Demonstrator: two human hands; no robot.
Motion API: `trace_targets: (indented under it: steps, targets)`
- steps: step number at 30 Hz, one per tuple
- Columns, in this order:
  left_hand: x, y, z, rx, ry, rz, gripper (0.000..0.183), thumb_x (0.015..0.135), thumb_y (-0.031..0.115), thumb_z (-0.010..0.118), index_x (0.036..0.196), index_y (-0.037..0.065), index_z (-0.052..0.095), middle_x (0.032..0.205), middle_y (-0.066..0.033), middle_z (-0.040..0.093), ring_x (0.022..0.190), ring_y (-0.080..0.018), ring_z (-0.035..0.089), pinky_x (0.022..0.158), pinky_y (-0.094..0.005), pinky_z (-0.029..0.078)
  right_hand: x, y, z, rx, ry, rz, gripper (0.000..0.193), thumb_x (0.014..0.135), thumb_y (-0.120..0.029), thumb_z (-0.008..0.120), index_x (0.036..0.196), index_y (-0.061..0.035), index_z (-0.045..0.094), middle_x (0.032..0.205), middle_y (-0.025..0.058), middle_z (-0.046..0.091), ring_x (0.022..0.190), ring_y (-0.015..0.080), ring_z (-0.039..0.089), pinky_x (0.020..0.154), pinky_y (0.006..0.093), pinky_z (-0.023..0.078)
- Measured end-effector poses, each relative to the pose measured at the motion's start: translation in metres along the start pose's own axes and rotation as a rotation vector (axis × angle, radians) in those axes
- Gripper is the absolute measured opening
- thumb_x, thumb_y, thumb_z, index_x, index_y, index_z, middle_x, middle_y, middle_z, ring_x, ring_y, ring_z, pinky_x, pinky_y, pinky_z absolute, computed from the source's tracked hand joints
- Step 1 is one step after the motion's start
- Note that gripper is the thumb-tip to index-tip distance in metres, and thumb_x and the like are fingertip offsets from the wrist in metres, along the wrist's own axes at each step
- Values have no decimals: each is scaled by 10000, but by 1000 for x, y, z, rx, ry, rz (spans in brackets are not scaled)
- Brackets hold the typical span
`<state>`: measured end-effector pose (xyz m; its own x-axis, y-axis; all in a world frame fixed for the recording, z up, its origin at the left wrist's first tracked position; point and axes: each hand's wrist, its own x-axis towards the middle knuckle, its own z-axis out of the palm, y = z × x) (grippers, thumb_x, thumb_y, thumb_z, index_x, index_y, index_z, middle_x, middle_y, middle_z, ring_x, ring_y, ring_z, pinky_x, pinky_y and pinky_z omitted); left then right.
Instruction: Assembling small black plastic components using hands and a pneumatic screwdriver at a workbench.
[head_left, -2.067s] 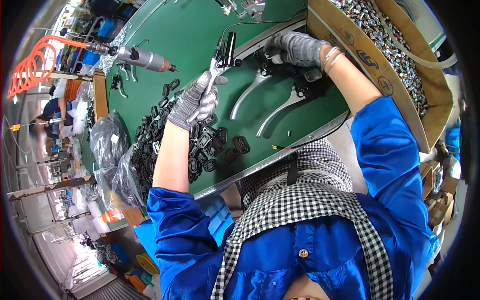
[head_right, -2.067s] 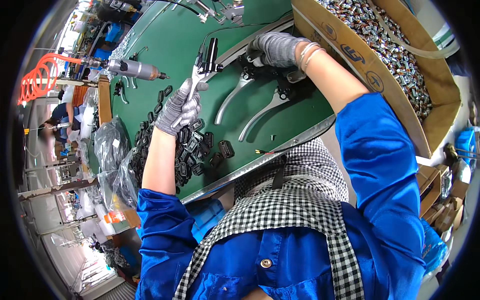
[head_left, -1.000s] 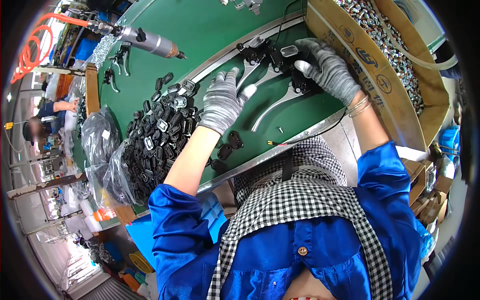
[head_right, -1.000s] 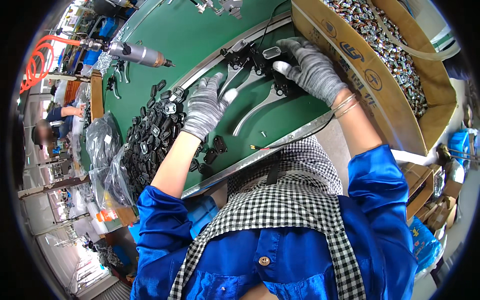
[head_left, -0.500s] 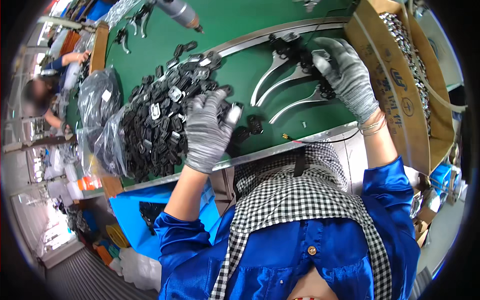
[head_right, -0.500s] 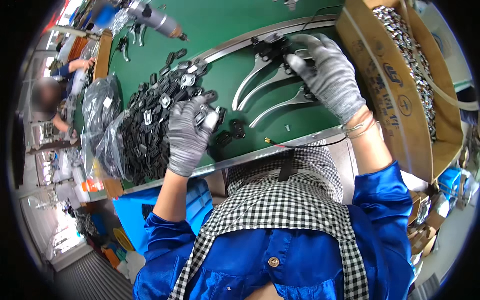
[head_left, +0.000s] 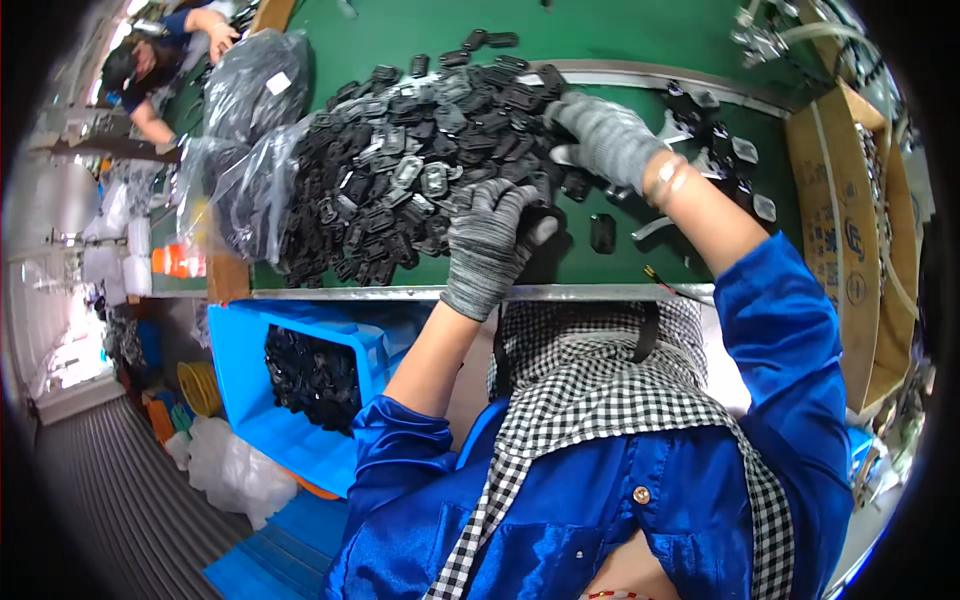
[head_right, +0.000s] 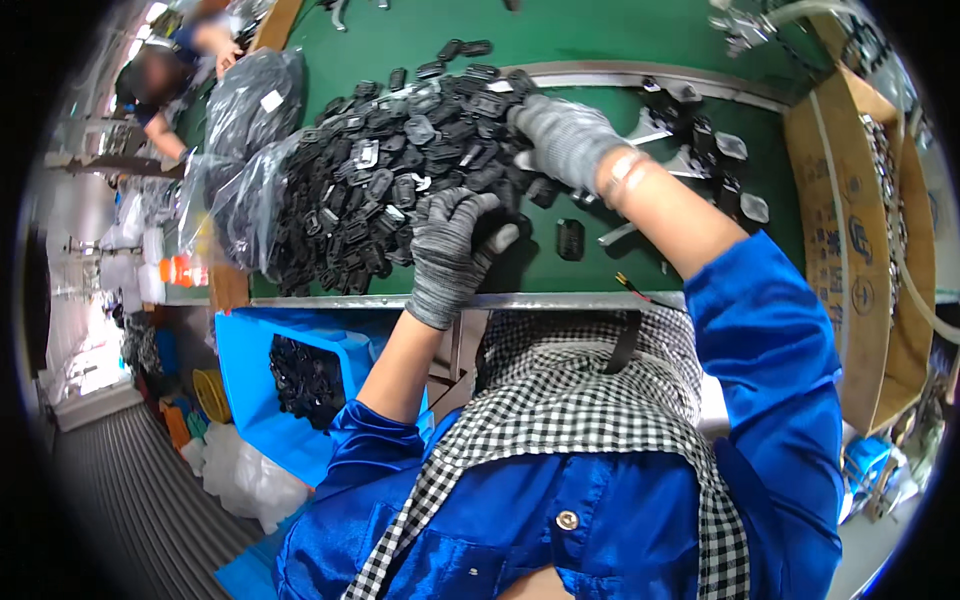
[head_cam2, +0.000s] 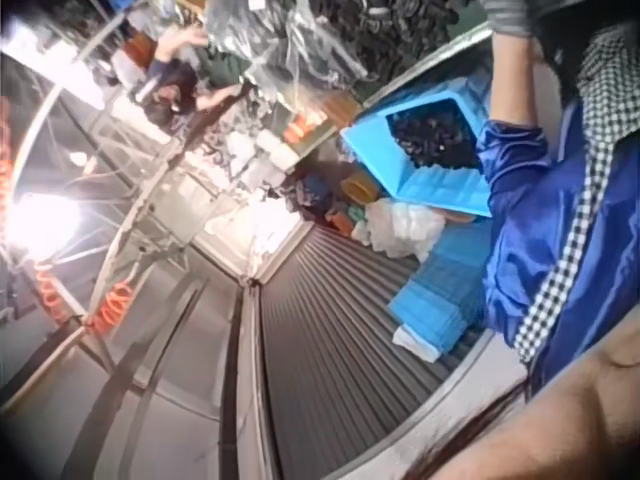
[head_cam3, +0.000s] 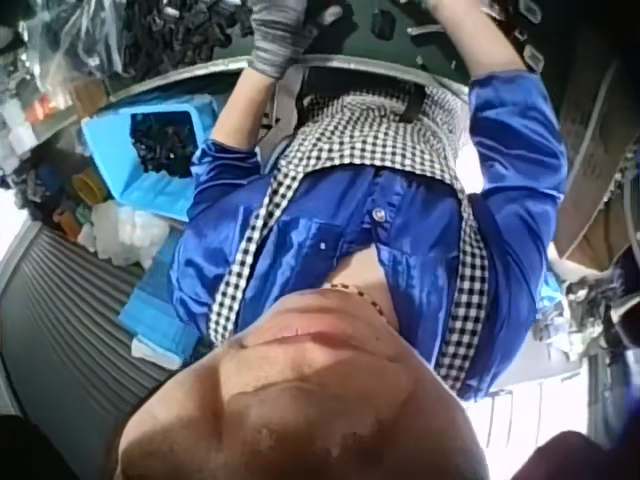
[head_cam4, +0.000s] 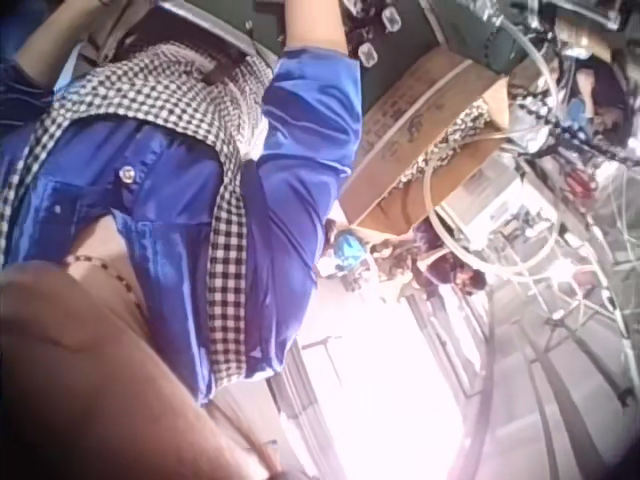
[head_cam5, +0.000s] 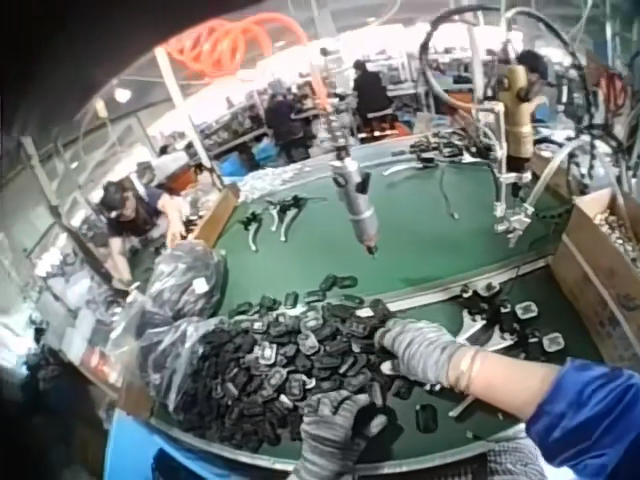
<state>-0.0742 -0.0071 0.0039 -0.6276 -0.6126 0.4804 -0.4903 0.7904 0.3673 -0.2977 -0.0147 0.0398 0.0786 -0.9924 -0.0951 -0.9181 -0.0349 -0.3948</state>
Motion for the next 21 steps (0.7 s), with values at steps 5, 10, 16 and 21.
trace_targets:
  steps: [5, 10, 16, 21]
  targets:
    - [-5, -25, -35, 27, 191, -196, 247, 772, 172, 786, 977, 69, 693, 952, -106, 680, 937, -308, 607, 859, -415, 485, -7, 19, 17, 219, 179, 46, 432, 713, -80, 814, 1087, -67, 599, 1014, 146, 647, 968, 320, 633, 851, 404, 505]
    - [-10, -110, -81, 350, 223, -556, 248, 844, 204, 730, 1044, 68, 673, 1033, -160, 653, 978, -333, 605, 888, -430, 482, -11, 12, 4, 148, 94, 66, 393, 744, -146, 778, 1079, -85, 580, 1064, 153, 625, 1027, 356, 613, 881, 437, 491]
    - [1, -187, -99, 647, 34, -539, 266, 831, 235, 722, 1057, 102, 673, 1088, -186, 634, 1040, -365, 605, 912, -468, 484, -8, 7, 2, 133, 97, -44, 306, 807, -85, 709, 1088, -75, 589, 980, 149, 670, 945, 354, 641, 850, 421, 507]
    - [19, -198, -101, 561, -235, -661, 244, 795, 248, 743, 988, 118, 668, 1147, -196, 618, 1009, -369, 632, 880, -477, 509, -25, 15, -2, 445, 306, -90, 336, 889, -34, 642, 1219, -81, 604, 1011, 125, 705, 914, 265, 683, 821, 365, 527]
